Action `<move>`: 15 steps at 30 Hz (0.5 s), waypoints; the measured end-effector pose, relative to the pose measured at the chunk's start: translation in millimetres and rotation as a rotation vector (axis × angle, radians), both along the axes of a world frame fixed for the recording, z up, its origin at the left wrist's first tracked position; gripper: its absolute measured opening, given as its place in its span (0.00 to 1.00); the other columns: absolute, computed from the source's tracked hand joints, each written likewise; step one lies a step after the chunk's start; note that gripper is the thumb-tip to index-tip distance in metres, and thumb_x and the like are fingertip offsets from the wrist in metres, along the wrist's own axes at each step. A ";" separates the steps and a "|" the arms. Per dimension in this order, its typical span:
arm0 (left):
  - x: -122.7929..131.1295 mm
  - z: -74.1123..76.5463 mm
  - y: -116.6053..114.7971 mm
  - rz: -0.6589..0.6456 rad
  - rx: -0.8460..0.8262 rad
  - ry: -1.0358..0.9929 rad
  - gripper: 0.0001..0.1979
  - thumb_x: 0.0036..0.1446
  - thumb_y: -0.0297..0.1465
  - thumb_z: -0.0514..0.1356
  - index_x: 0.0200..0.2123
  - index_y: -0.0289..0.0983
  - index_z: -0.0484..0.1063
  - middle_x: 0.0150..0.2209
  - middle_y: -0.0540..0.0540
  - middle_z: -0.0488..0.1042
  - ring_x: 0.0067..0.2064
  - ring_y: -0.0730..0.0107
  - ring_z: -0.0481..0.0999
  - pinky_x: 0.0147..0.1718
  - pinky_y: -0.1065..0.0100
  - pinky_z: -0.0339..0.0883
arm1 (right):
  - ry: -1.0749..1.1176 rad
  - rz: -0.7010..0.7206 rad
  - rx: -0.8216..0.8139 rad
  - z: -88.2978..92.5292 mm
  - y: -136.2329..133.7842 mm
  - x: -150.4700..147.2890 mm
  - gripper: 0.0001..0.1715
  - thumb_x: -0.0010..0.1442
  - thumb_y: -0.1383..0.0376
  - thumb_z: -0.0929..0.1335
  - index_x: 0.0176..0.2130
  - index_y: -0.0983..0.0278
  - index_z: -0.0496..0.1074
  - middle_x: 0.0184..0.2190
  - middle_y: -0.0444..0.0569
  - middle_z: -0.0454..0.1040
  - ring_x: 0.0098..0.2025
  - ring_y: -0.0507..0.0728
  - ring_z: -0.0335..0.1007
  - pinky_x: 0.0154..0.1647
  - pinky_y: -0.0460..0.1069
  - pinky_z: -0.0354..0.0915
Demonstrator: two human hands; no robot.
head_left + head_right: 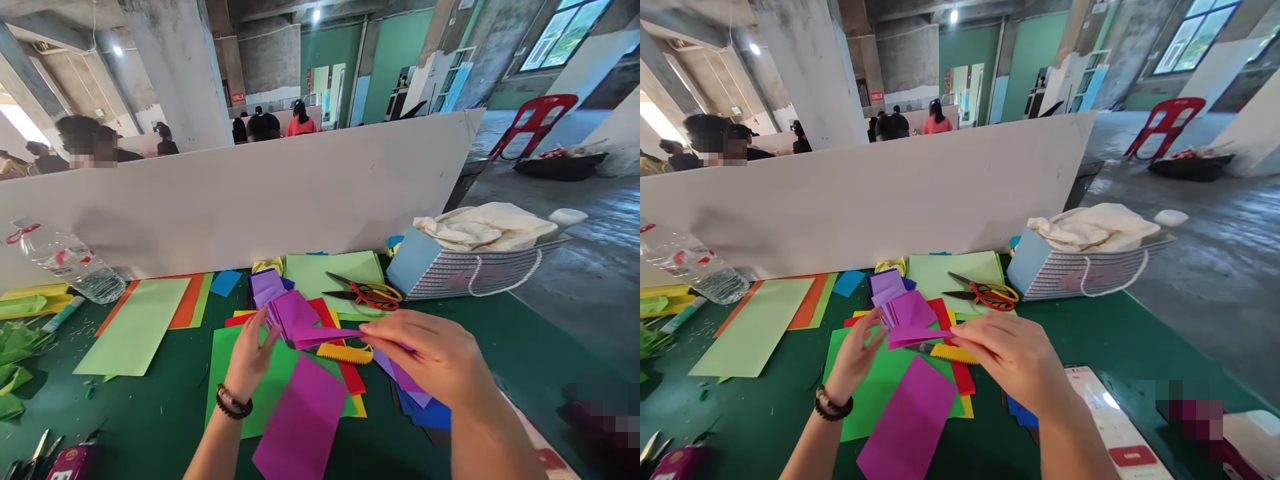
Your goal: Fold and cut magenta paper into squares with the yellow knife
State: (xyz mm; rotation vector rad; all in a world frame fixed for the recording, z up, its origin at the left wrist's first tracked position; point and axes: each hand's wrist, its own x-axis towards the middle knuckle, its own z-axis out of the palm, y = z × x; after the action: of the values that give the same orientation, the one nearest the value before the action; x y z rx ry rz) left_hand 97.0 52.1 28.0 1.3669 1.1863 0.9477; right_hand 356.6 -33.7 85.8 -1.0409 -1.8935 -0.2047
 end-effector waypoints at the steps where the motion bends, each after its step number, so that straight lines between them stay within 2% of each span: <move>1: -1.4 6.5 -4.1 -0.013 0.017 -0.017 0.29 0.54 0.48 0.63 0.56 0.40 0.69 0.59 0.38 0.68 0.60 0.50 0.66 0.55 0.56 0.63 | -0.026 0.034 0.024 -0.7 0.8 -2.6 0.13 0.58 0.74 0.70 0.41 0.59 0.73 0.32 0.42 0.80 0.34 0.49 0.77 0.39 0.43 0.72; 3: -3.7 20.5 -14.1 -0.107 0.001 -0.080 0.28 0.61 0.51 0.53 0.58 0.41 0.67 0.57 0.38 0.70 0.56 0.53 0.72 0.49 0.57 0.69 | -0.051 0.108 0.043 -2.6 2.4 -6.9 0.16 0.57 0.75 0.70 0.43 0.60 0.73 0.34 0.43 0.80 0.36 0.50 0.77 0.40 0.44 0.73; 4: -4.4 26.7 -18.8 -0.214 -0.039 -0.146 0.29 0.61 0.51 0.53 0.58 0.40 0.68 0.56 0.37 0.71 0.55 0.52 0.72 0.47 0.57 0.70 | -0.052 0.142 0.039 -3.5 3.1 -8.3 0.17 0.57 0.76 0.70 0.44 0.60 0.73 0.35 0.43 0.80 0.37 0.50 0.77 0.40 0.45 0.73; 6: -5.1 35.6 -25.8 -0.345 -0.091 -0.194 0.27 0.57 0.47 0.62 0.55 0.40 0.71 0.54 0.38 0.73 0.54 0.53 0.72 0.47 0.61 0.70 | -0.033 0.199 0.020 -5.0 4.5 -9.8 0.17 0.57 0.76 0.70 0.45 0.60 0.72 0.36 0.44 0.80 0.38 0.50 0.77 0.40 0.45 0.73; 8: -5.3 39.4 -28.6 -0.400 -0.140 -0.172 0.27 0.49 0.41 0.70 0.52 0.39 0.74 0.49 0.39 0.76 0.49 0.57 0.75 0.44 0.64 0.70 | 0.001 0.237 0.010 -5.8 5.8 -10.1 0.17 0.57 0.76 0.70 0.44 0.59 0.73 0.37 0.44 0.80 0.39 0.50 0.77 0.40 0.44 0.73; 10: -5.3 40.0 -28.2 -0.404 -0.182 -0.126 0.26 0.44 0.35 0.72 0.48 0.38 0.76 0.43 0.41 0.78 0.41 0.62 0.77 0.39 0.66 0.71 | 0.038 0.249 -0.008 -6.4 6.9 -10.6 0.15 0.58 0.75 0.69 0.42 0.58 0.74 0.37 0.44 0.80 0.38 0.50 0.77 0.40 0.44 0.73; 12: -5.2 39.6 -26.9 -0.362 -0.185 -0.113 0.23 0.43 0.33 0.73 0.45 0.37 0.78 0.39 0.43 0.79 0.37 0.64 0.77 0.37 0.66 0.72 | 0.097 0.185 -0.114 -7.9 8.1 -12.6 0.13 0.60 0.71 0.69 0.43 0.57 0.75 0.37 0.44 0.80 0.38 0.51 0.78 0.39 0.45 0.74; 15: -4.4 39.1 -25.9 -0.227 -0.135 -0.141 0.17 0.43 0.31 0.72 0.39 0.36 0.79 0.36 0.44 0.79 0.36 0.65 0.78 0.36 0.67 0.72 | 0.312 0.068 -0.477 -12.9 10.4 -18.7 0.16 0.64 0.63 0.66 0.51 0.56 0.72 0.39 0.46 0.80 0.40 0.54 0.78 0.40 0.47 0.74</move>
State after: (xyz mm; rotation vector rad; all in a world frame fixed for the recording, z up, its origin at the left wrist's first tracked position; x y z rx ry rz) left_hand 92.6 26.3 67.1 1.2744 0.9496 0.7747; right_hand 337.8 -23.3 72.9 -1.2336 -1.7214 0.4468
